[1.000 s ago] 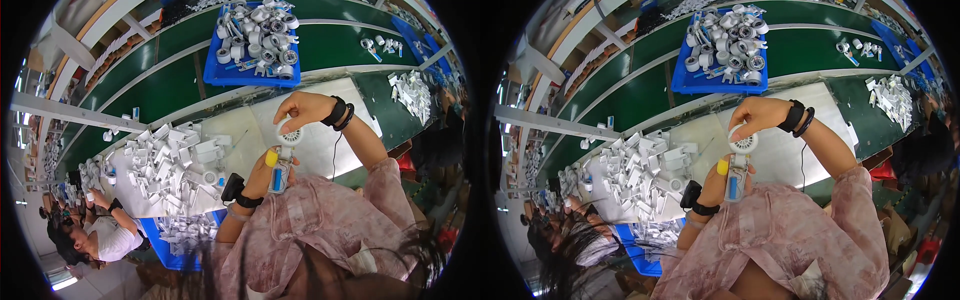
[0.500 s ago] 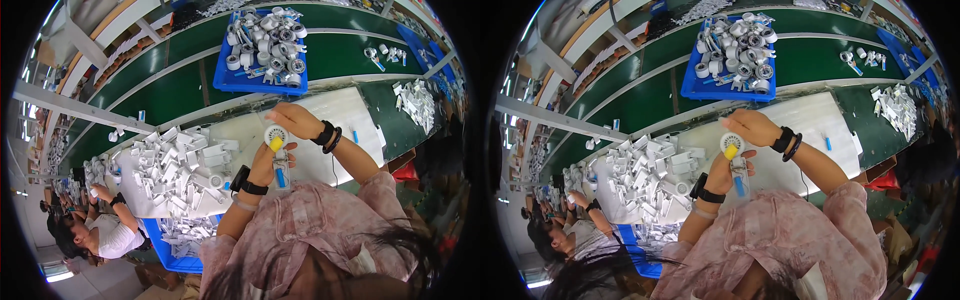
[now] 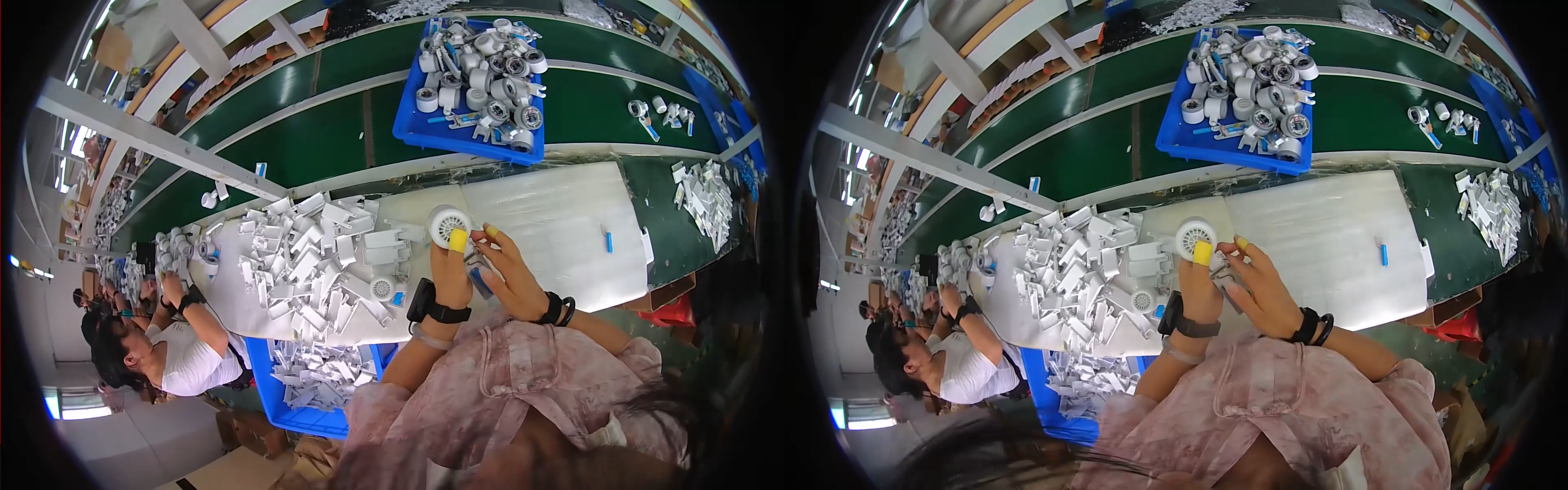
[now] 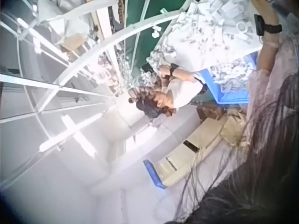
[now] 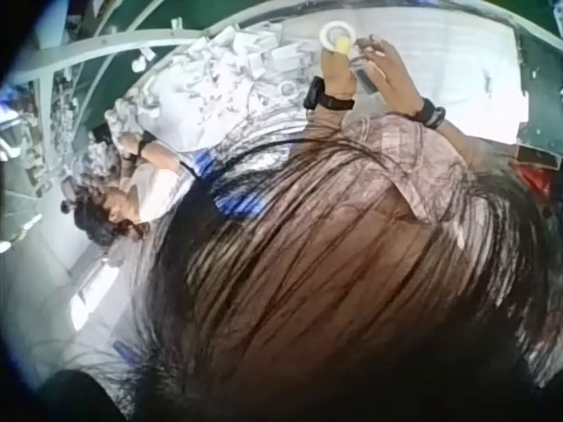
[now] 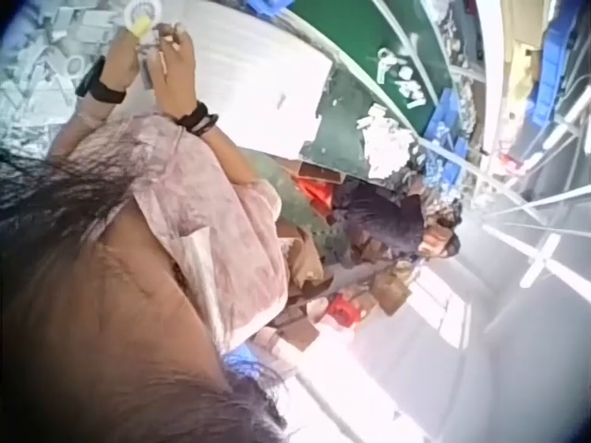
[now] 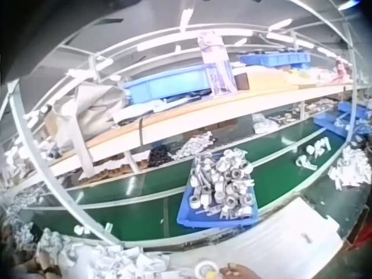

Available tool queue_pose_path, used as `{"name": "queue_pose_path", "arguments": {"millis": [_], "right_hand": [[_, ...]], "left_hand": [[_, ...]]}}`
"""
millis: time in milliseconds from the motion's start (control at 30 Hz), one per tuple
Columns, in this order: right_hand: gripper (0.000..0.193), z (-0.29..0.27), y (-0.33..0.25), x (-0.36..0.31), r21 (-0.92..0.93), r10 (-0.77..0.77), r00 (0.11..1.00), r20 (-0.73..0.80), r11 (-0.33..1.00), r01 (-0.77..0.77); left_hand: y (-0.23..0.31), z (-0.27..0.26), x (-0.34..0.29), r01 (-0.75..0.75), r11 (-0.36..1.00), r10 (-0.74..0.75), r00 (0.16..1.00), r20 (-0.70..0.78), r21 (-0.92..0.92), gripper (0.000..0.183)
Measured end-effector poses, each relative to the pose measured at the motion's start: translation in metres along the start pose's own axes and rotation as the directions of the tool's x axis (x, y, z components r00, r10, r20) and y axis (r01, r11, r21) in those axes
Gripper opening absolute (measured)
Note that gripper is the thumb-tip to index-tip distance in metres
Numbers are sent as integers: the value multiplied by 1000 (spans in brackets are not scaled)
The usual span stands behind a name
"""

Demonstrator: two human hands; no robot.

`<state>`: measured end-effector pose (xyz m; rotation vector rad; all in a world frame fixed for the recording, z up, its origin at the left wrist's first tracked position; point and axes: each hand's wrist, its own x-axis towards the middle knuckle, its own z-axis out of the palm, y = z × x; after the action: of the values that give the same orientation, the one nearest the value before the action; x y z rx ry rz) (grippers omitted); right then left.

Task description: The person picks up a white plastic housing, inserts a blue battery, and snaps a white fan head onto the housing. They then place the assembled fan onto a green conveyor belt and reach into a blue tray for more parts.

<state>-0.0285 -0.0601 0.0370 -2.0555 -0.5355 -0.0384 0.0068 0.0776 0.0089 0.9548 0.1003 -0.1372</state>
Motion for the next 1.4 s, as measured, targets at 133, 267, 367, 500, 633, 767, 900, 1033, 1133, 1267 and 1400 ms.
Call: {"name": "queue_pose_path", "arguments": {"millis": [133, 267, 367, 500, 633, 767, 900, 1033, 1133, 1267, 1400], "right_hand": [[63, 17, -7, -4, -197, -131, 990, -52, 973, 119], [68, 29, -18, 10, -458, -102, 989, 103, 878, 138], [62, 27, -14, 43, -401, -144, 980, 135, 897, 187], [44, 67, 59, 83, -292, -36, 995, 94, 954, 62], [44, 133, 108, 104, -491, -99, 972, 215, 849, 195], [36, 146, 127, 109, -569, -96, 962, 256, 789, 230], [39, 122, 111, 110, -536, 64, 932, 356, 831, 148], [41, 85, 111, 110, -324, 251, 885, 392, 938, -122], [36, 67, 147, 108, -151, 431, 826, 364, 902, -404], [39, 65, 156, 96, -685, 214, 966, 146, 726, -58], [46, 70, 145, 92, -620, 166, 971, 171, 784, -25]], "left_hand": [[-14, -9, -2, -29, 997, 19, 992, -128, -71, 23], [-4, -26, -4, -91, 995, 81, 977, -196, -42, 23], [26, -52, -4, -134, 979, 95, 967, -236, -155, 22], [57, -93, -5, -238, 948, 161, 931, -328, -209, 26], [63, -119, -12, -253, 945, 147, 894, -423, -207, 27], [60, -122, -17, -248, 945, 133, 885, -447, -211, 28], [55, -130, -14, -248, 941, 123, 884, -451, -230, 27], [52, -130, -6, -209, 939, 72, 896, -439, -274, 26], [45, -127, -1, -187, 939, 55, 910, -410, -288, 26], [38, -129, 1, -162, 938, 35, 924, -380, -307, 25], [35, -126, 2, -176, 929, 40, 923, -384, -327, 25]]}}
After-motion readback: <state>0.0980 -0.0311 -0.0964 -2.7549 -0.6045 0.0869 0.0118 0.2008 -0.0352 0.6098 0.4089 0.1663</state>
